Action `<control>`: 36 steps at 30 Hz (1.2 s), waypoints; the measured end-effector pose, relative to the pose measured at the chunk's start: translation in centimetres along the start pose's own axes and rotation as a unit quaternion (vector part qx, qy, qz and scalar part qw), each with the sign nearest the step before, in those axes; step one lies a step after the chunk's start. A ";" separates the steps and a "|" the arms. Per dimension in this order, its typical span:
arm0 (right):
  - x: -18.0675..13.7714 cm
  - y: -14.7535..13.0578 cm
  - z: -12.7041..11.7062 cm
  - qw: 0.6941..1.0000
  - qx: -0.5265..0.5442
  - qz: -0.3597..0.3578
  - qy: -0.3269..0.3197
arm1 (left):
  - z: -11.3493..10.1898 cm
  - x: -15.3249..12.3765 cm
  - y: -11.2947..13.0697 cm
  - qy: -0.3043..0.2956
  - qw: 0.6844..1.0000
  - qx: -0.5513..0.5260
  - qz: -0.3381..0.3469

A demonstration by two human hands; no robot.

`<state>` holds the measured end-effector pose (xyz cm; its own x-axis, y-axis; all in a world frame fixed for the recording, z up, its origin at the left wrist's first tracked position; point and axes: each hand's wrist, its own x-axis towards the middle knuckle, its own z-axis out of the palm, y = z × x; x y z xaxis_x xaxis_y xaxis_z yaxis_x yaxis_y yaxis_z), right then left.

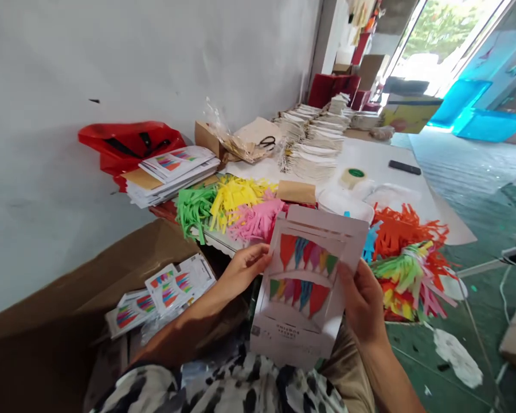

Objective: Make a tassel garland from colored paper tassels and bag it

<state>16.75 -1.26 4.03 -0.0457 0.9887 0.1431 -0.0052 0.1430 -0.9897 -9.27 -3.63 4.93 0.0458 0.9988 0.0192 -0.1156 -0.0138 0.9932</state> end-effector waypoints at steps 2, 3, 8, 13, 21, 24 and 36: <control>-0.6 1.0 -0.5 0.999 0.007 0.013 -0.033 | 0.8 0.9 -0.5 0.020 0.998 -0.048 0.020; -0.8 1.4 -0.6 0.999 0.014 0.021 -0.047 | 1.1 1.4 -0.8 0.030 0.997 -0.065 0.027; -0.7 1.9 -2.0 0.997 0.043 0.054 -0.044 | 2.9 2.9 -1.6 0.033 0.994 -0.100 0.013; -0.1 1.5 -4.3 0.997 0.047 0.052 -0.031 | 4.1 3.0 -1.6 0.010 0.992 -0.120 -0.042; -0.1 2.5 -6.7 0.995 0.062 0.060 -0.050 | 4.6 4.0 -2.2 -0.055 0.992 -0.094 -0.066; -0.2 2.8 -7.3 0.996 0.050 0.057 -0.053 | 4.4 4.1 -2.6 -0.078 0.989 -0.095 -0.086; -1.3 3.2 -8.5 0.990 0.022 0.071 -0.120 | 5.0 3.7 -2.7 -0.126 0.987 -0.008 -0.101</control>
<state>25.29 -1.70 0.67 -0.2848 0.9586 0.0025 -0.0245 -0.0047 -0.9997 -3.81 -0.11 2.88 0.3146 0.9375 -0.1491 -0.0943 0.1872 0.9778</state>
